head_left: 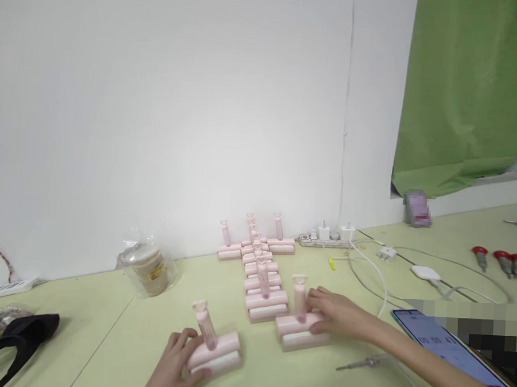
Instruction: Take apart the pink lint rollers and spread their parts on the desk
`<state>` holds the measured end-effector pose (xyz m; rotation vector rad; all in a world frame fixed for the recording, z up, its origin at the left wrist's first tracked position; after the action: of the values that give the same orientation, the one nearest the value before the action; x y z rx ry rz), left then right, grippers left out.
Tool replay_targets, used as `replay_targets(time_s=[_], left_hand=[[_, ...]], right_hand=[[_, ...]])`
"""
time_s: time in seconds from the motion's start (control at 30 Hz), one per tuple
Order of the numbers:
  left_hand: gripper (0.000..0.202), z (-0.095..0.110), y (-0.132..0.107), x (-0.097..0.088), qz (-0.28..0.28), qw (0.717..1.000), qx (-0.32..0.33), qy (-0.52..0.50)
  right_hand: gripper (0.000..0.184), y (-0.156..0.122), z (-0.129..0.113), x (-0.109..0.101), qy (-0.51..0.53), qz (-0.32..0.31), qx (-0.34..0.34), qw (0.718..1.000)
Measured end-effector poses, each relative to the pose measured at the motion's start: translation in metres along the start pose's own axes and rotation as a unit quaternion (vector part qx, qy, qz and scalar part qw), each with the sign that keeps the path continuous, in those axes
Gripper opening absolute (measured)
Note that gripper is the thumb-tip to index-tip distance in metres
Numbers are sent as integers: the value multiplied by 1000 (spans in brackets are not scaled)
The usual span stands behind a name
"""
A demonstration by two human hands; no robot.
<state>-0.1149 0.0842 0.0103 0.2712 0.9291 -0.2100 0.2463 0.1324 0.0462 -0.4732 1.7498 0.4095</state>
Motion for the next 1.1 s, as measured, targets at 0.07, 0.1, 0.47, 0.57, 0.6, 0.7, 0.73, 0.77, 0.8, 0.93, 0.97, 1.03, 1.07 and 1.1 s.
replay_targets(time_s=[0.07,0.1,0.47,0.57,0.6,0.7,0.73,0.77,0.8,0.93,0.97,1.03,1.07,1.1], left_hand=[[35,-18,14,-16,36,999,-23,11],[34,-27,25,-22,51,998,-33,9],[30,-70,194,-7,164,986,-22,-18],[29,-71,219,0,184,983,0,-21],[28,-70,224,1,185,982,7,-24],[30,-65,231,4,197,980,17,-31],[33,-61,229,5,205,978,15,-34],[37,-57,225,5,213,976,11,-36],[39,-51,218,6,217,975,8,-40],[30,-9,175,20,141,987,35,-75],[27,5,162,27,97,990,52,-88],[40,31,137,44,13,991,76,-112],[48,41,126,52,-17,990,73,-123],[51,49,118,58,-35,988,66,-132]], right_hand=[[22,-3,26,-7,-24,-18,41,999],[22,0,38,-10,-36,-24,65,997],[27,120,97,-5,-140,72,223,962],[27,149,101,-1,-141,111,211,961],[26,156,102,0,-140,122,204,961],[26,166,101,3,-131,160,186,961],[27,165,100,4,-126,174,182,960],[28,163,98,4,-120,188,178,958],[28,158,95,3,-114,202,170,958],[24,137,66,3,-82,210,80,971],[22,134,56,4,-73,197,50,976],[22,133,36,7,-59,159,6,985],[23,135,28,8,-53,137,-6,989],[24,137,21,9,-50,115,-14,992]])
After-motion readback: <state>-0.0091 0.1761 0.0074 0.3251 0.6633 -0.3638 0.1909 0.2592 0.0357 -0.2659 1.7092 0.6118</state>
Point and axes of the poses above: each hand's wrist, its own y-axis towards the middle knuckle, its own x-axis out of the palm, z = x × y, the point moved 3 cm from there along y, towards the middle knuckle, and after that the axes turned 8 degrees about -y, right-handed, at the moved point
